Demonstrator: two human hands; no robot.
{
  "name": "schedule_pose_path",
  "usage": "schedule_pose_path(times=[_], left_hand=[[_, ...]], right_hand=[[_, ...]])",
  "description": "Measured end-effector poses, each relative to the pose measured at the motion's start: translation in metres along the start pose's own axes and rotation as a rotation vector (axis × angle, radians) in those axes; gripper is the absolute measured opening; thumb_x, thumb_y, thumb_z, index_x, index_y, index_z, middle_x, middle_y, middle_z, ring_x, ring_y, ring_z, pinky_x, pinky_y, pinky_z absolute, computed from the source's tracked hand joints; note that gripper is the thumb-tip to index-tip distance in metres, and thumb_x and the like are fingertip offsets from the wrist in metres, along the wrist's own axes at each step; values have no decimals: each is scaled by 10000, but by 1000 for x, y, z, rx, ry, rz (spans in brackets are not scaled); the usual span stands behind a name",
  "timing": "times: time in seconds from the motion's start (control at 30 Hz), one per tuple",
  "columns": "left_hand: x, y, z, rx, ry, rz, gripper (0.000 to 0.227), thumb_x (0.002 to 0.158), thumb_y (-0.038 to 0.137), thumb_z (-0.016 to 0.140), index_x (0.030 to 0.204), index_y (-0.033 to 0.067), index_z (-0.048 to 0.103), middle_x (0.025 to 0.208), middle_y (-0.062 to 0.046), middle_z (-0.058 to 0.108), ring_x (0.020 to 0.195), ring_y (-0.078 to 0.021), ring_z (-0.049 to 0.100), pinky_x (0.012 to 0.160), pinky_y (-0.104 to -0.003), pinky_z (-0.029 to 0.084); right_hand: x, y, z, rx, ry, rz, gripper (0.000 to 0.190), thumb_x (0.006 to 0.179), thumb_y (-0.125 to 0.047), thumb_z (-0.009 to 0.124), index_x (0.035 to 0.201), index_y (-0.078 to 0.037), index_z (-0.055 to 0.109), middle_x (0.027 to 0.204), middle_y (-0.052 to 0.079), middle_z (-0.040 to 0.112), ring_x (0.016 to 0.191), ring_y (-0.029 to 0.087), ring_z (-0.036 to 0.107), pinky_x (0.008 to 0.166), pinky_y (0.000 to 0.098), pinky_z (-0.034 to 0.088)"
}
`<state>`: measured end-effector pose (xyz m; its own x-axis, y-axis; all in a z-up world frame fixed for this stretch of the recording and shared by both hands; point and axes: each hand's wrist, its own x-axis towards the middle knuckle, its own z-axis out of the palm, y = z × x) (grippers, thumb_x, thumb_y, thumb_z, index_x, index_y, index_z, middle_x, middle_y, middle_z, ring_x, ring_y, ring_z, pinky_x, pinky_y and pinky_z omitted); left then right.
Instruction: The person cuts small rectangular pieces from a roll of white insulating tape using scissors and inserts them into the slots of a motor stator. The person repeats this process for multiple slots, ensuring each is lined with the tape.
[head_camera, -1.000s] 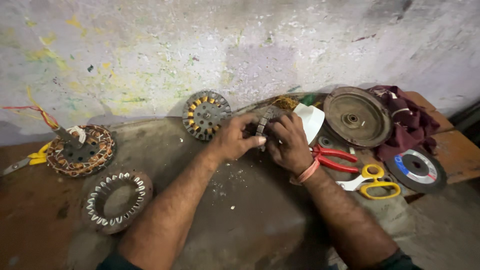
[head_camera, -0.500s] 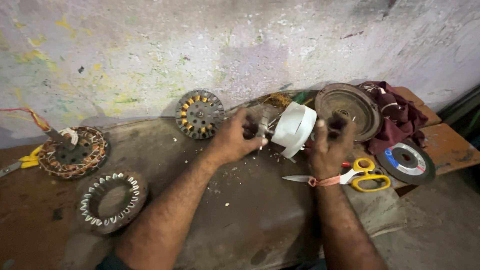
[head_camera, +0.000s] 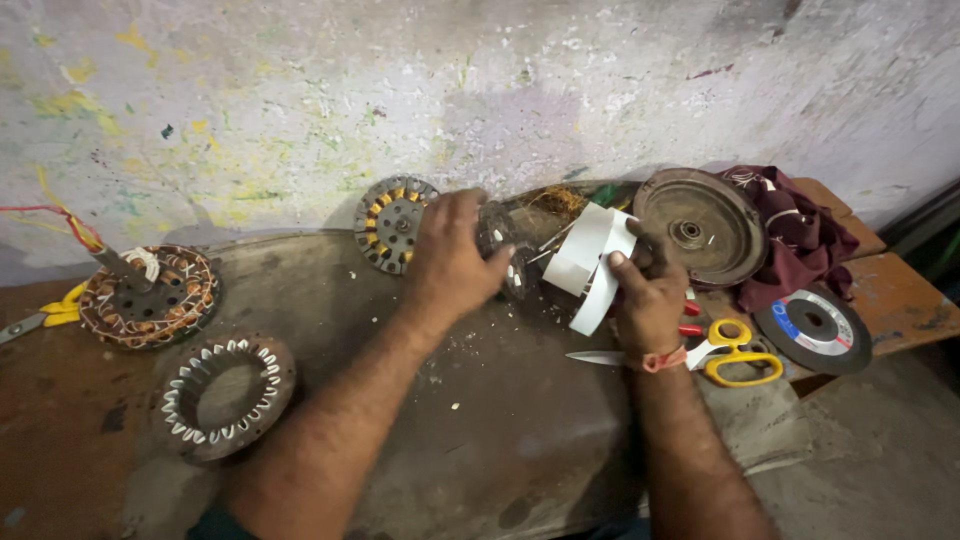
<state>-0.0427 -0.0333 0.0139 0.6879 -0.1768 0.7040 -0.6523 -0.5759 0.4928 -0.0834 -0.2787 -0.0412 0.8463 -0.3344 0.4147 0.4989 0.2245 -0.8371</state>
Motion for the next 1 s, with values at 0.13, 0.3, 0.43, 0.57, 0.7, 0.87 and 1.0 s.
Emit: schedule_pose_path(times=[0.13,0.3,0.43,0.57,0.7,0.87,1.0], left_hand=[[-16,21,16,-42,-54,264,453,821,320,847,1184,115,671,1190,-148,714,1226,-313,614,1148,-545,379],[-30,32,31,-83,-291,244,430,805,289,846,1147,81,688,986,-91,743,1023,-270,669,1172,-681,267],[-32,26,44,-135,-256,207,281,849,210,783,1097,92,723,910,-86,739,977,-250,670,1169,-609,326],[-26,17,46,-216,-138,181,159,897,185,740,1029,96,730,972,-88,754,975,-249,667,1062,-524,415],[-18,12,31,-292,-66,135,94,940,154,732,993,78,718,990,-100,762,942,-261,703,884,-444,533],[-18,22,13,-399,-29,152,125,955,99,718,1062,34,709,1024,-136,757,949,-264,760,802,-384,611],[-11,30,9,-410,-56,40,158,949,124,732,1094,63,740,977,-108,788,861,-211,787,749,-320,644]], right_hand=[[5,10,-15,279,-133,83,307,945,59,693,1237,17,608,961,93,671,793,158,635,712,287,524],[5,23,-23,257,-164,96,256,900,75,727,1107,-22,612,914,59,647,697,144,608,657,271,512],[5,19,-20,251,-181,99,204,924,58,726,1075,-16,610,879,80,654,708,152,621,651,276,519],[0,-4,-12,83,-54,144,162,945,-63,664,1101,-29,636,887,106,705,718,175,689,601,283,523],[-8,-49,-29,-416,-39,-51,161,1043,-112,623,1146,11,636,960,122,730,836,179,719,705,298,576],[-4,-109,-76,-1272,-620,-225,369,780,-116,741,1142,-68,688,1084,131,714,1041,306,656,863,446,553],[-12,-115,-91,-1684,-876,-223,686,612,-140,810,1284,-135,673,1325,151,628,1295,382,500,928,567,419]])
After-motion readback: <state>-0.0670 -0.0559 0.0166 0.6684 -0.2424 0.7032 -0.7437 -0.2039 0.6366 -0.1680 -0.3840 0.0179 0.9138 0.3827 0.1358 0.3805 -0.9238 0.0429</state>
